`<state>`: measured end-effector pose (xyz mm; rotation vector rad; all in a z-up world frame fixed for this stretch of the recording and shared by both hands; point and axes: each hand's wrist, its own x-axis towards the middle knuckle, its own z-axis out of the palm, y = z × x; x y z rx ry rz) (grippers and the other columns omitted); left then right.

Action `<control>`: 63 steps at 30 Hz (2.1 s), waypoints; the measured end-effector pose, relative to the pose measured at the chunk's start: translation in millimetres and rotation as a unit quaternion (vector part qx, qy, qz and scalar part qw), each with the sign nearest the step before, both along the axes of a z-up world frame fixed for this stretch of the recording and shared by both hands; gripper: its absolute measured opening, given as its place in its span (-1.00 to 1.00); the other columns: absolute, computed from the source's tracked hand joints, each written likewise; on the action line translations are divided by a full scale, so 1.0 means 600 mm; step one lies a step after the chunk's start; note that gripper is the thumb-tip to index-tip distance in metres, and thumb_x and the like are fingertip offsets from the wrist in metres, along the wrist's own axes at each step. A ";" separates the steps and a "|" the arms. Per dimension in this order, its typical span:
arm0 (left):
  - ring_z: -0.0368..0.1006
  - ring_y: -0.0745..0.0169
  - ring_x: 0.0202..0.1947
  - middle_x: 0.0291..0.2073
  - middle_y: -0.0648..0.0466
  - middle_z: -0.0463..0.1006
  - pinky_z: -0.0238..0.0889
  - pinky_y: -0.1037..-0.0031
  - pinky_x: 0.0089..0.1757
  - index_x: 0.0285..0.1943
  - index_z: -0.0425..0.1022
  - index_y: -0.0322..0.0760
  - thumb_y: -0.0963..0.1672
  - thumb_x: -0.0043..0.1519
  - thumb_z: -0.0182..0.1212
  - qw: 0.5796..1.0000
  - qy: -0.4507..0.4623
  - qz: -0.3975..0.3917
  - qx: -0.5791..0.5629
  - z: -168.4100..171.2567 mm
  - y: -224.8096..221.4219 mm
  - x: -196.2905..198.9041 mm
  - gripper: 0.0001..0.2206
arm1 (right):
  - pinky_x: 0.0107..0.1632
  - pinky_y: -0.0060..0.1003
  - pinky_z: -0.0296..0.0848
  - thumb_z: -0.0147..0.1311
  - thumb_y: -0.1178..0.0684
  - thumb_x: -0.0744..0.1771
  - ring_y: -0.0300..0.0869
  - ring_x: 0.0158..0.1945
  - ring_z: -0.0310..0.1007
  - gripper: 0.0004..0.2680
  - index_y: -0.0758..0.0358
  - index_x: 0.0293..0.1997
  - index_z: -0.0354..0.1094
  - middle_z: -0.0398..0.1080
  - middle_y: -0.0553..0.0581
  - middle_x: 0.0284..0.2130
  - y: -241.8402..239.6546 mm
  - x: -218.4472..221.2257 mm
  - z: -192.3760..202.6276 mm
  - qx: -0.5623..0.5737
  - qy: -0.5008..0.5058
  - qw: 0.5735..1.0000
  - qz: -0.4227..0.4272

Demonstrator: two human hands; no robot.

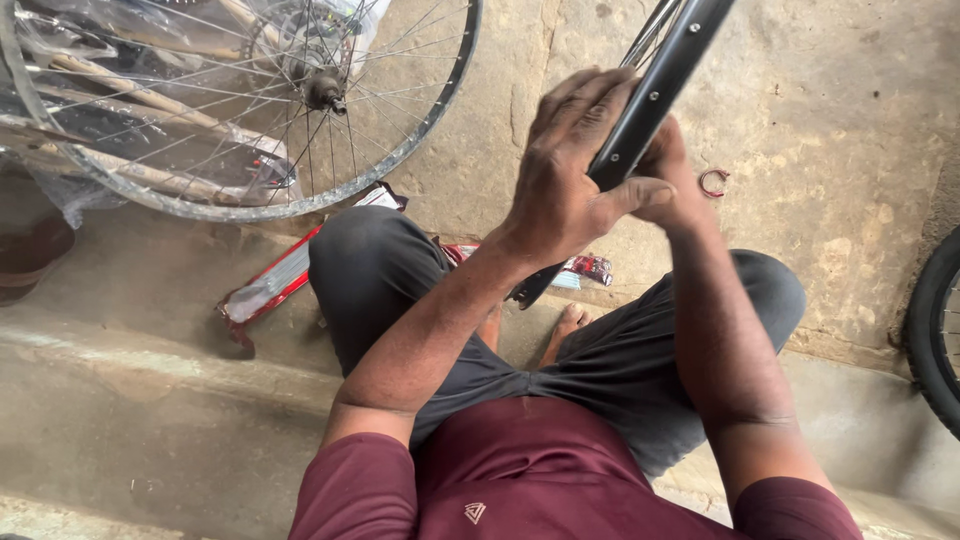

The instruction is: The person sits on the floor and inserts spoke nipples into a bicycle rim by hand, then picks up a different wheel assembly.

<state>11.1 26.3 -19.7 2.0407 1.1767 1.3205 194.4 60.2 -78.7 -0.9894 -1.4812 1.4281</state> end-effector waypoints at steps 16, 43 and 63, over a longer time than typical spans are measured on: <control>0.16 -0.16 0.50 0.36 -0.20 0.38 0.12 0.06 0.43 0.45 0.26 -0.41 0.22 0.12 0.37 1.000 -0.010 0.002 0.010 0.005 0.009 -0.015 -0.13 | -0.02 -0.39 0.58 0.29 0.20 0.38 -0.29 -0.12 0.55 -0.90 0.30 -0.05 0.48 0.55 0.10 -0.16 -0.011 0.001 0.027 0.077 0.162 0.983 0.037; 0.34 -0.07 0.36 0.21 -0.14 0.49 0.28 0.19 0.34 0.42 0.33 -0.38 0.15 0.20 0.40 0.995 -0.084 -0.016 -0.050 0.056 -0.003 -0.018 -0.26 | -0.25 -0.35 0.36 0.29 0.19 0.26 -0.21 -0.27 0.39 -0.86 0.35 -0.35 0.34 0.35 0.14 -0.30 -0.007 -0.075 0.097 0.267 -0.110 0.947 -0.138; 0.33 -0.23 0.37 0.27 -0.26 0.44 0.18 0.04 0.34 0.42 0.29 -0.41 -0.06 0.21 0.43 0.998 -0.012 -0.010 -0.054 0.107 0.003 -0.036 -0.38 | 0.01 -0.34 0.48 0.01 0.08 0.44 -0.24 -0.06 0.44 -0.77 0.40 0.20 0.38 0.43 0.11 -0.11 -0.018 -0.062 0.068 -0.067 0.218 0.973 -0.032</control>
